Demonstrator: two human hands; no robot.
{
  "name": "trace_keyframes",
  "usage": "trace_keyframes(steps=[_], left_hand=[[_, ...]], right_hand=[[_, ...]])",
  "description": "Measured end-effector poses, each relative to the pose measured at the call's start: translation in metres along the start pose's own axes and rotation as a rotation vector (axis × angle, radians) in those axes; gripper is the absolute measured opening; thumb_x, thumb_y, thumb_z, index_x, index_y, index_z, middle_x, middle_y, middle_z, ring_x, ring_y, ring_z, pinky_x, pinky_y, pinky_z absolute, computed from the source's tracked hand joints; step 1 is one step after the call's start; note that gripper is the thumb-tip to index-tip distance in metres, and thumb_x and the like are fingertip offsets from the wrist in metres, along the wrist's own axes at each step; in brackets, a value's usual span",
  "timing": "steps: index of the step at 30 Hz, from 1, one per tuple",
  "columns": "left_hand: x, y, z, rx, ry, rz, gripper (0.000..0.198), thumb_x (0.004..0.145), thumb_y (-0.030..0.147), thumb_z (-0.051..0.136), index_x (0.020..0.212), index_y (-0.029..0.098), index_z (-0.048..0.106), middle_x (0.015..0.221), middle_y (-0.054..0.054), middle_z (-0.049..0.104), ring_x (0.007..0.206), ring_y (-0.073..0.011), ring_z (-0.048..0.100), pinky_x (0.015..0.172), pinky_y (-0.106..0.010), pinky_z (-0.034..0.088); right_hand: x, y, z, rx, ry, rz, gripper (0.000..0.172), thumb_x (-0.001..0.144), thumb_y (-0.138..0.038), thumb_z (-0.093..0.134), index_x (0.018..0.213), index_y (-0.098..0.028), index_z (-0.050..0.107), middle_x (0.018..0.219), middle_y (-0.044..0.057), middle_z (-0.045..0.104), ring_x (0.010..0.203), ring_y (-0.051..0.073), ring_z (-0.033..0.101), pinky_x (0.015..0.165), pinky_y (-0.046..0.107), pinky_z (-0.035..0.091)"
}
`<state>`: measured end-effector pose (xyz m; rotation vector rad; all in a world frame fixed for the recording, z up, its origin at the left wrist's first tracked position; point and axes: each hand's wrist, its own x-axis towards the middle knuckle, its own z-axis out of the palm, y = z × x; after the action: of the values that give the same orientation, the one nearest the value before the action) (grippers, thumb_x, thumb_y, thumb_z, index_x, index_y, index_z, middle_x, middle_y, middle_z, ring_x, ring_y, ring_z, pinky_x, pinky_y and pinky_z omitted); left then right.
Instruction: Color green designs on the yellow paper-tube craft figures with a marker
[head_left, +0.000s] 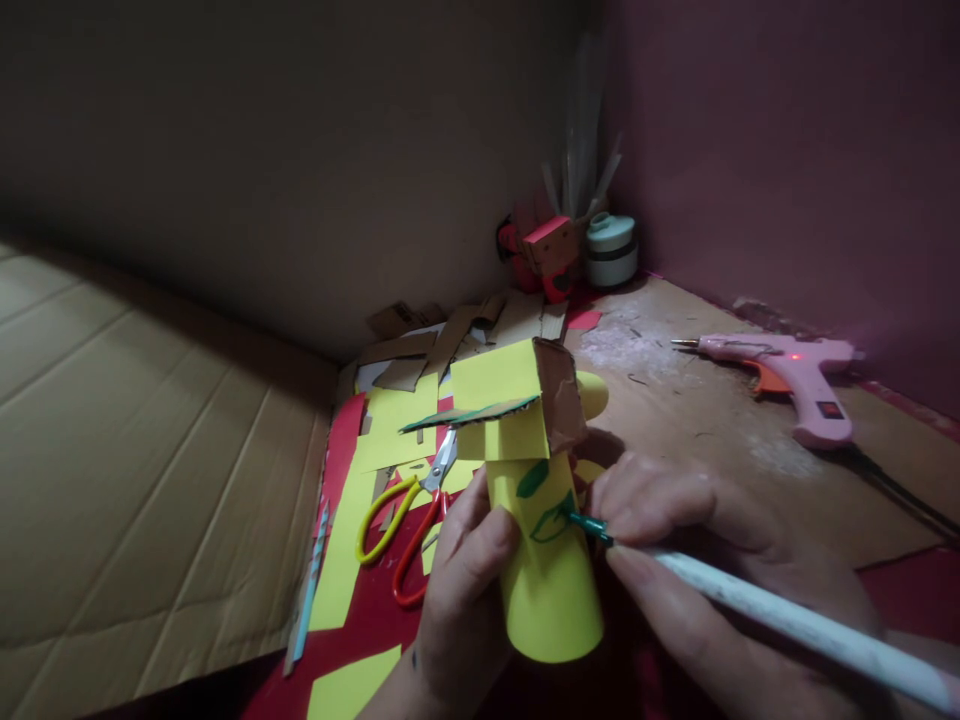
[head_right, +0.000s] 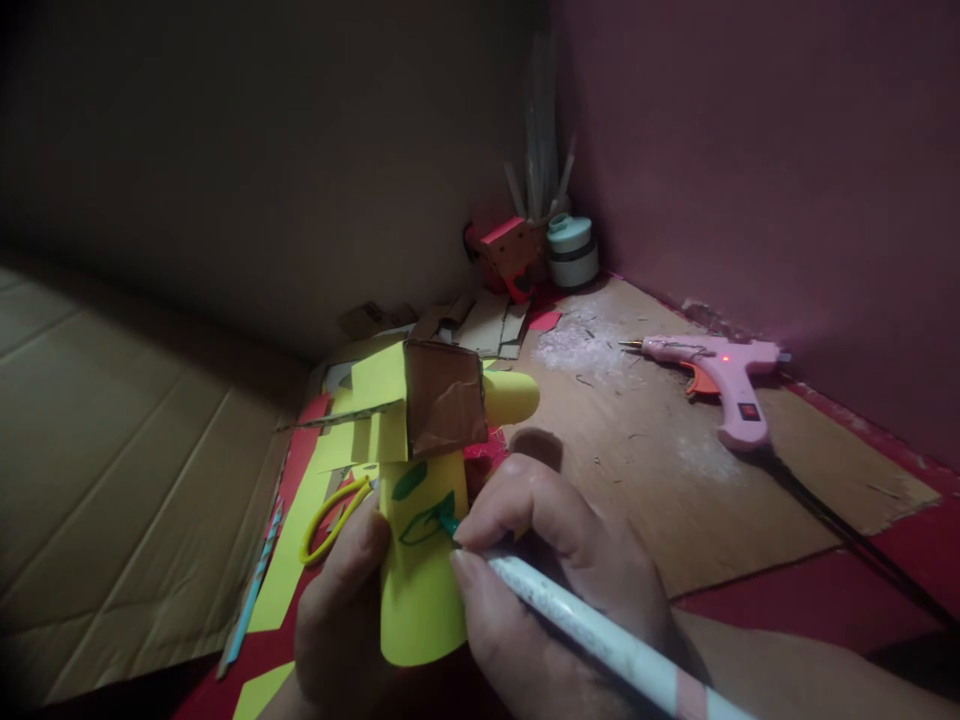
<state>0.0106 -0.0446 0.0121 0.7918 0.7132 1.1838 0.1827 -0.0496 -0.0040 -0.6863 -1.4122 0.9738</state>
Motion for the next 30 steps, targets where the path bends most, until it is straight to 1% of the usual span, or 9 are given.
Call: trace_keyframes(steps=[3,5,8,13,16,19,23,26,30], left_hand=[[-0.0003,-0.0005,-0.0006,0.010,-0.023,0.011,0.021,0.088,0.041,0.078,0.100,0.024,0.081,0.101,-0.005,0.082,0.088,-0.0238,0.077,0.078,-0.032,0.061],[0.0000,-0.0016,-0.0009,0.004,-0.012,0.006,0.021,0.087,0.040,0.079,0.100,0.024,0.081,0.102,-0.005,0.083,0.089,-0.0229,0.077,0.079,-0.030,0.061],[0.0007,-0.0026,-0.0005,-0.003,-0.002,-0.005,0.023,0.086,0.040,0.080,0.101,0.022,0.080,0.108,-0.007,0.083,0.095,-0.0244,0.078,0.085,-0.032,0.061],[0.0006,-0.0024,0.0006,-0.016,-0.010,-0.009,0.021,0.087,0.038,0.080,0.102,0.023,0.082,0.106,-0.005,0.084,0.094,-0.0224,0.078,0.086,-0.029,0.060],[0.0001,-0.0018,0.0015,-0.013,-0.022,0.002,0.023,0.087,0.040,0.080,0.102,0.023,0.082,0.111,-0.006,0.084,0.100,-0.0250,0.078,0.091,-0.032,0.060],[-0.0006,-0.0009,0.0026,0.004,-0.008,0.006,0.020,0.087,0.039,0.080,0.097,0.023,0.082,0.107,-0.006,0.083,0.096,-0.0254,0.078,0.085,-0.032,0.060],[-0.0012,-0.0007,0.0019,0.004,0.010,-0.001,0.020,0.085,0.040,0.081,0.094,0.022,0.082,0.101,-0.005,0.083,0.088,-0.0222,0.077,0.078,-0.029,0.060],[-0.0009,-0.0016,0.0000,0.013,0.002,-0.003,0.022,0.086,0.041,0.080,0.098,0.022,0.081,0.104,-0.005,0.082,0.089,-0.0222,0.077,0.079,-0.029,0.060],[-0.0003,-0.0023,-0.0014,0.015,0.003,-0.006,0.024,0.087,0.041,0.079,0.102,0.022,0.080,0.108,-0.006,0.082,0.095,-0.0240,0.077,0.085,-0.031,0.060]], right_hand=[[0.0008,-0.0003,0.0008,-0.018,-0.002,-0.031,0.022,0.096,-0.010,0.067,0.099,-0.032,0.060,0.079,-0.002,0.067,0.075,0.018,0.074,0.075,0.030,0.064],[0.0013,0.0003,0.0003,-0.030,0.001,-0.069,0.024,0.095,-0.009,0.068,0.099,-0.032,0.060,0.077,-0.003,0.066,0.074,0.017,0.073,0.076,0.029,0.063],[0.0002,0.0013,-0.0019,-0.025,-0.020,-0.039,0.024,0.097,-0.009,0.065,0.100,-0.032,0.059,0.079,-0.003,0.066,0.076,0.018,0.074,0.076,0.030,0.064],[-0.0039,0.0005,-0.0034,-0.026,0.012,0.007,0.023,0.097,-0.011,0.065,0.100,-0.033,0.060,0.081,-0.002,0.067,0.078,0.019,0.075,0.076,0.031,0.065],[-0.0039,-0.0011,-0.0022,-0.019,-0.002,0.018,0.024,0.097,-0.009,0.064,0.100,-0.033,0.061,0.082,-0.002,0.067,0.075,0.018,0.074,0.075,0.031,0.065],[-0.0024,-0.0023,-0.0009,-0.017,-0.005,-0.023,0.024,0.096,-0.008,0.064,0.100,-0.032,0.061,0.079,-0.003,0.066,0.072,0.017,0.073,0.074,0.031,0.064],[-0.0008,-0.0017,-0.0006,-0.033,-0.019,-0.035,0.025,0.095,-0.008,0.067,0.097,-0.032,0.061,0.077,-0.003,0.066,0.075,0.018,0.074,0.076,0.030,0.064],[-0.0005,0.0001,-0.0008,-0.043,0.014,-0.019,0.025,0.095,-0.008,0.067,0.097,-0.032,0.061,0.078,-0.003,0.068,0.078,0.018,0.075,0.075,0.028,0.065],[-0.0014,0.0005,-0.0007,-0.047,0.055,-0.013,0.024,0.094,-0.008,0.067,0.096,-0.031,0.062,0.079,-0.003,0.068,0.079,0.018,0.076,0.077,0.028,0.065]])
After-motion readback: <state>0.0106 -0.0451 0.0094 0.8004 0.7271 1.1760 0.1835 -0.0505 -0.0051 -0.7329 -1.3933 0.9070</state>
